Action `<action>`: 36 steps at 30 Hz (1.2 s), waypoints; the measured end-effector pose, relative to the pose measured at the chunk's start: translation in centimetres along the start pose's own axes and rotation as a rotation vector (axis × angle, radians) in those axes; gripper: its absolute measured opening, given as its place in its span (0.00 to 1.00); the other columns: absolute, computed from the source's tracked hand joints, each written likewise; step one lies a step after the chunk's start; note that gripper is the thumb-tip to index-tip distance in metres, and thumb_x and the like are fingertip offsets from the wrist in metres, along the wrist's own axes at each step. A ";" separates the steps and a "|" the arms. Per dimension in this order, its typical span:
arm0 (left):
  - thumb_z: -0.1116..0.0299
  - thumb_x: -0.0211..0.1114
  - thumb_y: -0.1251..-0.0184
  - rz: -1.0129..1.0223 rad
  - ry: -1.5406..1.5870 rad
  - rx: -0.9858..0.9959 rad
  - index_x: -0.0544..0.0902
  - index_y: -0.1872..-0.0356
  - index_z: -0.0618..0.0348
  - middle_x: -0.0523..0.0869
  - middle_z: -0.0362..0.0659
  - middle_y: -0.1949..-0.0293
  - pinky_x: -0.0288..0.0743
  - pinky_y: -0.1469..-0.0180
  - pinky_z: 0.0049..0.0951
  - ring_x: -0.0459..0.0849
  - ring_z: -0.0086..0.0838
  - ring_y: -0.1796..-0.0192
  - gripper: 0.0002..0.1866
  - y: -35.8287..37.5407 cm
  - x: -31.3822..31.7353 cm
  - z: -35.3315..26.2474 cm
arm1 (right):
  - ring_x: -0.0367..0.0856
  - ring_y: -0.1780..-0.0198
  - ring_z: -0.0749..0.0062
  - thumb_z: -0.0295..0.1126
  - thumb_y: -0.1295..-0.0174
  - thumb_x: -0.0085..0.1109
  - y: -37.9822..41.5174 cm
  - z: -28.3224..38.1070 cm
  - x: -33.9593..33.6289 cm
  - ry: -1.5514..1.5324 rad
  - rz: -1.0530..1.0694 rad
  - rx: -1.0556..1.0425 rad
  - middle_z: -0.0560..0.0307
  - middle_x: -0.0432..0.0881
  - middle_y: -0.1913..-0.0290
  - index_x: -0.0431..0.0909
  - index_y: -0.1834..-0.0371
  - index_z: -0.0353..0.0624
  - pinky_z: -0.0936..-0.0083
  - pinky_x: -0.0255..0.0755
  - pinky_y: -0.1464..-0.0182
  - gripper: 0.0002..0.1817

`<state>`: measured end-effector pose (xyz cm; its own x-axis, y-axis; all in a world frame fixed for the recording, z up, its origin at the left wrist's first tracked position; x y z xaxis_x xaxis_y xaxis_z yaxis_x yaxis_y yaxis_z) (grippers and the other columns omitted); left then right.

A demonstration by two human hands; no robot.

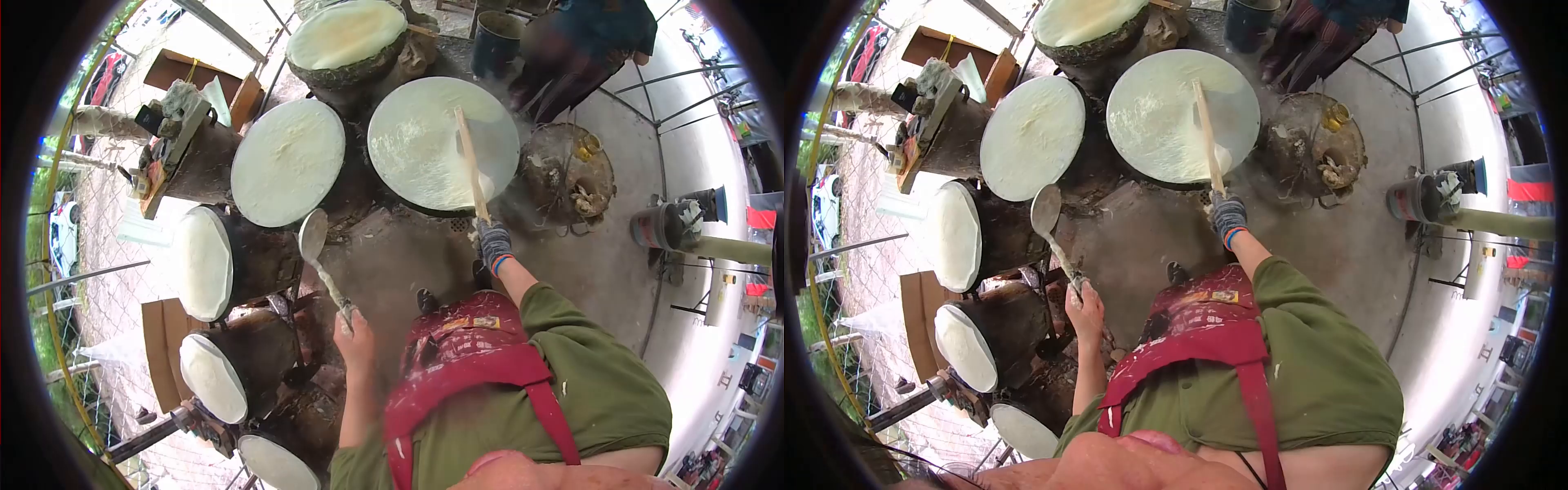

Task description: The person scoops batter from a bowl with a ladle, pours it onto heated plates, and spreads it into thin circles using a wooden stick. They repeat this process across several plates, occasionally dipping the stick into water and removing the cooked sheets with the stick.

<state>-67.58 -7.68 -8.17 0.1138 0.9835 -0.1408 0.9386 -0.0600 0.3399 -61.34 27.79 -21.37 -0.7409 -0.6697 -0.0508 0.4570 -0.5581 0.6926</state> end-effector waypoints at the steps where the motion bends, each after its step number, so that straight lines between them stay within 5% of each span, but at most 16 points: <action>1: 0.72 0.53 0.33 -0.005 0.036 -0.024 0.74 0.64 0.61 0.71 0.32 0.75 0.62 0.73 0.16 0.68 0.14 0.75 0.04 0.6 0.2 0.1 | 0.72 0.84 0.75 0.44 0.36 0.52 0.6 0.2 0.6 -0.044 0.076 0.041 0.58 0.76 0.81 0.76 0.64 0.46 0.73 0.65 0.83 0.13; 2: 0.73 0.52 0.32 0.006 0.093 -0.052 0.73 0.63 0.60 0.70 0.31 0.75 0.61 0.75 0.14 0.67 0.12 0.75 0.03 1.0 0.4 0.4 | 0.73 0.84 0.73 0.43 0.36 0.51 0.9 0.2 1.0 -0.089 0.154 0.082 0.56 0.77 0.80 0.76 0.64 0.45 0.71 0.66 0.82 0.13; 5: 0.73 0.52 0.31 0.012 0.154 -0.059 0.72 0.62 0.60 0.70 0.31 0.74 0.60 0.76 0.12 0.67 0.12 0.75 0.03 1.8 2.1 0.1 | 0.78 0.71 0.48 0.43 0.36 0.48 -2.0 -2.1 -0.5 0.933 0.027 -0.472 0.44 0.80 0.72 0.75 0.63 0.43 0.58 0.71 0.69 0.15; 6: 0.73 0.52 0.31 0.008 0.151 -0.062 0.72 0.61 0.60 0.70 0.31 0.74 0.60 0.76 0.12 0.67 0.11 0.75 0.03 2.0 3.0 -0.2 | 0.76 0.62 0.40 0.42 0.38 0.48 -1.7 -0.1 -2.0 0.876 0.011 -0.382 0.39 0.79 0.66 0.75 0.61 0.43 0.55 0.70 0.62 0.14; 9: 0.73 0.52 0.31 0.010 0.112 -0.071 0.72 0.61 0.59 0.71 0.31 0.74 0.60 0.77 0.11 0.67 0.11 0.75 0.03 3.1 6.1 -1.5 | 0.77 0.62 0.42 0.44 0.39 0.50 -3.6 5.8 -7.1 0.862 -0.087 -0.521 0.39 0.79 0.66 0.76 0.59 0.43 0.56 0.71 0.62 0.16; 14: 0.72 0.52 0.31 0.002 0.063 -0.123 0.72 0.61 0.59 0.70 0.31 0.74 0.60 0.78 0.11 0.67 0.10 0.76 0.03 5.1 12.4 -2.2 | 0.78 0.65 0.44 0.42 0.38 0.50 -7.9 6.8 -9.9 0.929 0.113 -0.519 0.39 0.80 0.67 0.76 0.58 0.44 0.57 0.71 0.64 0.15; 18: 0.69 0.47 0.28 -0.046 0.007 -0.055 0.70 0.63 0.62 0.64 0.32 0.85 0.51 0.87 0.17 0.58 0.14 0.89 0.07 6.7 16.5 -4.0 | 0.78 0.67 0.46 0.37 0.38 0.50 -5.6 5.9 -12.0 1.136 0.155 -0.599 0.39 0.80 0.68 0.77 0.58 0.44 0.61 0.73 0.67 0.12; 22: 0.70 0.48 0.28 -0.082 -0.006 -0.072 0.70 0.63 0.62 0.64 0.33 0.85 0.51 0.88 0.17 0.59 0.14 0.89 0.07 7.4 18.8 -4.5 | 0.78 0.63 0.43 0.43 0.37 0.48 -10.2 12.8 -14.5 0.997 0.037 -0.629 0.39 0.80 0.67 0.76 0.62 0.44 0.54 0.72 0.64 0.15; 25: 0.70 0.48 0.28 -0.080 -0.041 -0.074 0.70 0.63 0.62 0.64 0.33 0.85 0.51 0.88 0.17 0.59 0.14 0.89 0.06 7.3 20.2 -4.8 | 0.78 0.65 0.48 0.38 0.39 0.51 -13.6 9.3 -13.2 1.153 0.085 -0.989 0.39 0.78 0.68 0.75 0.59 0.45 0.60 0.71 0.65 0.11; 26: 0.70 0.48 0.29 -0.078 -0.077 -0.060 0.70 0.63 0.62 0.64 0.33 0.85 0.51 0.88 0.17 0.59 0.14 0.89 0.07 7.0 20.4 -4.3 | 0.79 0.63 0.49 0.38 0.39 0.50 -12.2 8.6 -13.4 1.034 0.274 -0.872 0.40 0.79 0.64 0.75 0.53 0.46 0.61 0.71 0.63 0.14; 29: 0.70 0.48 0.29 -0.076 -0.106 -0.056 0.70 0.63 0.62 0.64 0.33 0.85 0.52 0.88 0.17 0.59 0.15 0.88 0.06 6.7 21.4 -4.8 | 0.78 0.55 0.46 0.45 0.37 0.48 -9.5 8.8 -16.5 1.077 0.342 -0.621 0.39 0.79 0.56 0.72 0.45 0.46 0.57 0.71 0.57 0.21; 36: 0.70 0.48 0.29 -0.108 -0.223 -0.028 0.70 0.64 0.62 0.64 0.33 0.85 0.52 0.88 0.18 0.60 0.15 0.88 0.06 6.6 22.6 -4.1 | 0.79 0.59 0.44 0.44 0.37 0.47 -19.1 19.8 -14.6 1.172 0.158 -0.782 0.39 0.79 0.58 0.67 0.40 0.48 0.55 0.72 0.60 0.24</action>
<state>-60.12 14.84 -5.27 0.0849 0.9218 -0.3784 0.9401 0.0518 0.3369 -68.99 57.87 -19.62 -0.0026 -0.5466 -0.8374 0.9323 -0.3041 0.1956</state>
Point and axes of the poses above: each hand's wrist, its own y-axis away from the middle knuckle, its own x-axis out of the palm, z = x × y, the point moved 5 cm from there along -y, towards the middle knuckle
